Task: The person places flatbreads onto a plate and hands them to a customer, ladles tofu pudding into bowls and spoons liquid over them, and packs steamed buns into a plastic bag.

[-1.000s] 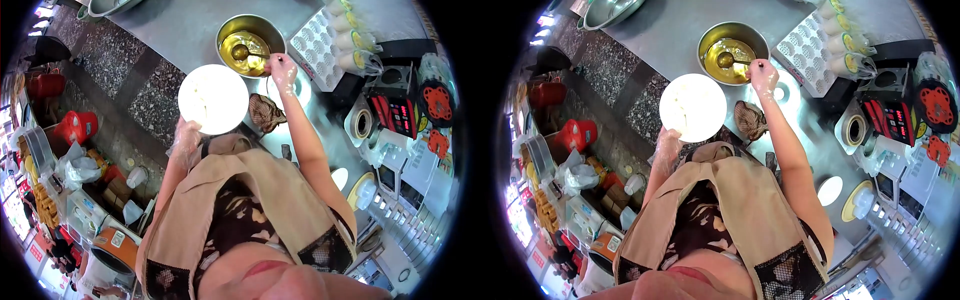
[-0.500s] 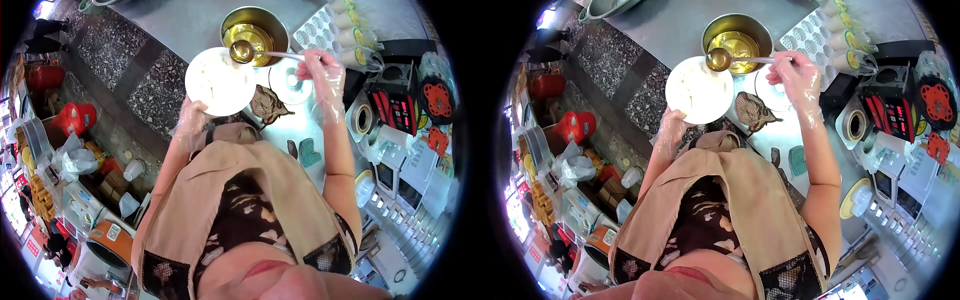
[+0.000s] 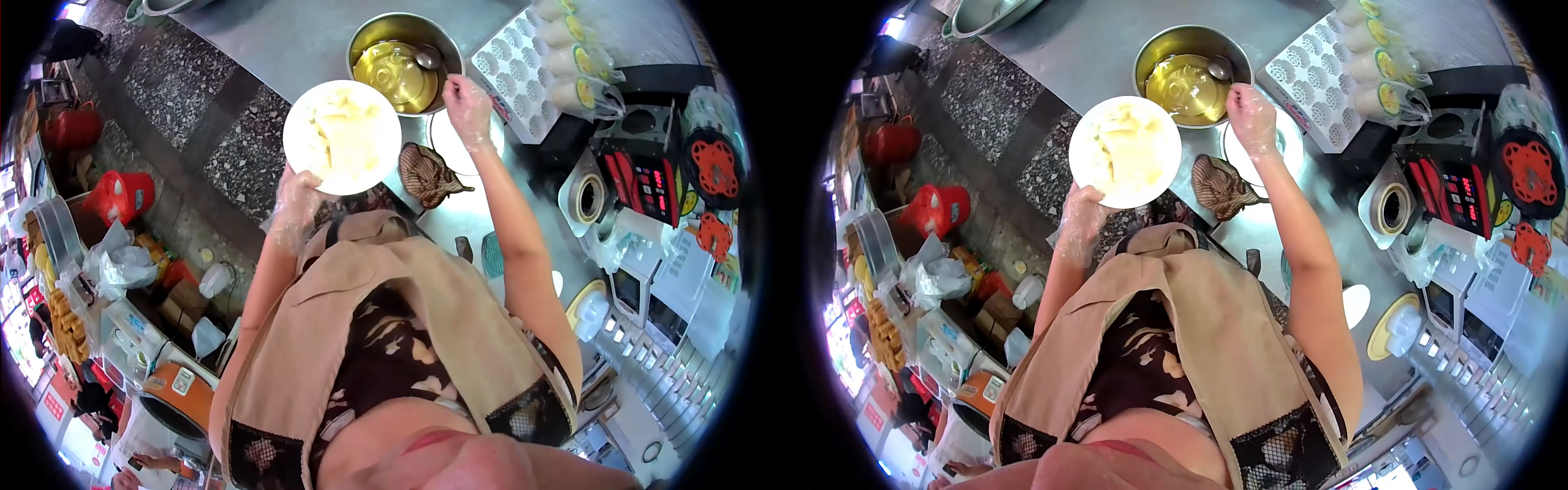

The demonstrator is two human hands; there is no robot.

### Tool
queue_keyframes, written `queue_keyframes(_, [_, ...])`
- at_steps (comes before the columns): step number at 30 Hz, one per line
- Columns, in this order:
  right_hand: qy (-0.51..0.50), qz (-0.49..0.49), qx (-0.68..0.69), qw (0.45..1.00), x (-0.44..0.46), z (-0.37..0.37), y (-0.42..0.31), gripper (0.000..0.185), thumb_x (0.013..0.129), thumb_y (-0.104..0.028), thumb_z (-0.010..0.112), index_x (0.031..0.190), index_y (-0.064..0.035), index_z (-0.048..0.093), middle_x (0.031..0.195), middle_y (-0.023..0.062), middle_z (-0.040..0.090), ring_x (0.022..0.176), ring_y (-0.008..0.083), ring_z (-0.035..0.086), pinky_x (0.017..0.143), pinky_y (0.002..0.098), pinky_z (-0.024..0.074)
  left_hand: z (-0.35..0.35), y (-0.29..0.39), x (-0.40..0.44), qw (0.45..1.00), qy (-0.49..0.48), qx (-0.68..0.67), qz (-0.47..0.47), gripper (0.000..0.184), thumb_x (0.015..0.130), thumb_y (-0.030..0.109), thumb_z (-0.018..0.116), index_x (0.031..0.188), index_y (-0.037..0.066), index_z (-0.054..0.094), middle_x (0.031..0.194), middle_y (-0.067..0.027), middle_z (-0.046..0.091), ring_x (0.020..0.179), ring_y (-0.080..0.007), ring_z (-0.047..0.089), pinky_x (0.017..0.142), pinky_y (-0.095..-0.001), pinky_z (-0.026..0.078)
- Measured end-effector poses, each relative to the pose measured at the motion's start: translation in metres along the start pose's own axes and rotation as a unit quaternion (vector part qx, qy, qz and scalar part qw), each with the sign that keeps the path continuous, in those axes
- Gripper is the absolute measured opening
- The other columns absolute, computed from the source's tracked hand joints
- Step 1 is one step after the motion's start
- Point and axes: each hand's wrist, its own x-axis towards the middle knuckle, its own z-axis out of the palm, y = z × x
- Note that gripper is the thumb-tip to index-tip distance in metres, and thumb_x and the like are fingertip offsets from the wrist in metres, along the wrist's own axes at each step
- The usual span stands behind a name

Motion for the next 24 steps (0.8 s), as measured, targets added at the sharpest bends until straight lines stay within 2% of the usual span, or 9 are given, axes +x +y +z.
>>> queue_keyframes(2, [-0.052,0.267,0.09,0.958,-0.002,0.004,0.001,0.015,0.078,-0.013,0.062,0.092,-0.0061,0.064,0.073,0.0135,0.064,0.061,0.0236,0.064,0.061,0.0335,0.05,-0.003,0.005,-0.003,0.999,0.002,0.031,-0.024,0.079,0.06,0.002,0.046,0.135,-0.004,0.023,0.127,-0.0257,0.044,0.108,-0.0404,0.054,0.083,-0.0515,0.053])
queue_keyframes(3, [-0.052,0.362,0.151,0.918,-0.001,-0.004,-0.011,0.015,0.079,-0.01,0.06,0.091,-0.001,0.063,0.068,0.0131,0.064,0.057,0.0204,0.065,0.059,0.031,0.0519,-0.004,0.005,-0.003,0.999,0.005,0.031,-0.022,0.079,0.06,0.002,0.046,0.135,-0.004,0.023,0.127,-0.0257,0.044,0.108,-0.0404,0.054,0.083,-0.0515,0.053])
queue_keyframes(4, [-0.055,0.361,0.153,0.918,-0.002,0.0,-0.013,0.015,0.079,-0.01,0.06,0.091,-0.001,0.063,0.068,0.0131,0.064,0.057,0.0204,0.065,0.059,0.031,0.0519,-0.005,0.003,-0.003,1.0,0.008,0.021,-0.016,0.079,0.06,0.002,0.047,0.135,-0.004,0.023,0.127,-0.0259,0.044,0.108,-0.0401,0.054,0.083,-0.0509,0.053])
queue_keyframes(7, [0.01,0.525,0.363,0.769,-0.005,0.007,-0.021,0.017,0.083,-0.005,0.055,0.09,0.011,0.056,0.068,0.0145,0.062,0.056,0.021,0.064,0.053,0.0286,0.0556,-0.009,0.001,-0.005,1.0,0.011,0.009,-0.015,0.079,0.06,0.003,0.047,0.135,-0.004,0.024,0.126,-0.0259,0.045,0.107,-0.0398,0.055,0.082,-0.0505,0.054])
queue_keyframes(8, [0.01,0.524,0.364,0.769,-0.005,0.007,-0.021,0.017,0.083,-0.005,0.055,0.09,0.011,0.056,0.068,0.0145,0.062,0.056,0.021,0.064,0.053,0.0286,0.0556,-0.009,0.002,-0.004,1.0,0.01,0.005,-0.019,0.079,0.06,0.003,0.047,0.135,-0.004,0.024,0.126,-0.0257,0.045,0.107,-0.0399,0.055,0.082,-0.0506,0.054])
queue_keyframes(10, [0.036,0.563,0.415,0.713,-0.003,0.008,-0.019,0.016,0.082,-0.003,0.055,0.09,0.0103,0.056,0.068,0.0149,0.062,0.055,0.0211,0.063,0.052,0.0304,0.0562,-0.011,0.0,-0.001,1.0,0.007,0.009,-0.011,0.079,0.06,0.003,0.047,0.135,-0.003,0.024,0.127,-0.0255,0.045,0.107,-0.0399,0.055,0.082,-0.051,0.054])
queue_keyframes(12, [0.038,0.563,0.425,0.708,0.01,-0.012,-0.029,0.013,0.082,-0.003,0.056,0.087,0.0091,0.056,0.068,0.0141,0.061,0.055,0.0207,0.063,0.051,0.0305,0.0562,-0.014,-0.002,0.001,1.0,0.008,0.012,-0.004,0.079,0.06,0.003,0.047,0.135,-0.003,0.023,0.127,-0.0253,0.045,0.107,-0.0399,0.055,0.082,-0.0515,0.053])
queue_keyframes(18, [-0.002,0.471,0.398,0.787,0.051,-0.094,-0.071,0.015,0.083,-0.009,0.061,0.09,0.0047,0.059,0.068,0.0111,0.062,0.054,0.0167,0.062,0.051,0.0273,0.0531,-0.004,0.001,0.001,1.0,-0.004,-0.027,-0.002,0.08,0.061,0.001,0.047,0.137,0.001,0.022,0.13,-0.0232,0.043,0.11,-0.04,0.053,0.082,-0.0534,0.052])
queue_keyframes(24, [-0.083,0.422,0.398,0.81,0.051,-0.135,-0.121,0.018,0.086,-0.009,0.059,0.095,0.0058,0.059,0.073,0.0112,0.062,0.058,0.0145,0.062,0.054,0.0271,0.0532,-0.001,-0.001,0.011,0.997,-0.018,-0.06,-0.036,0.079,0.062,-0.005,0.039,0.138,0.007,0.019,0.131,-0.0216,0.041,0.112,-0.0397,0.052,0.08,-0.0533,0.053])
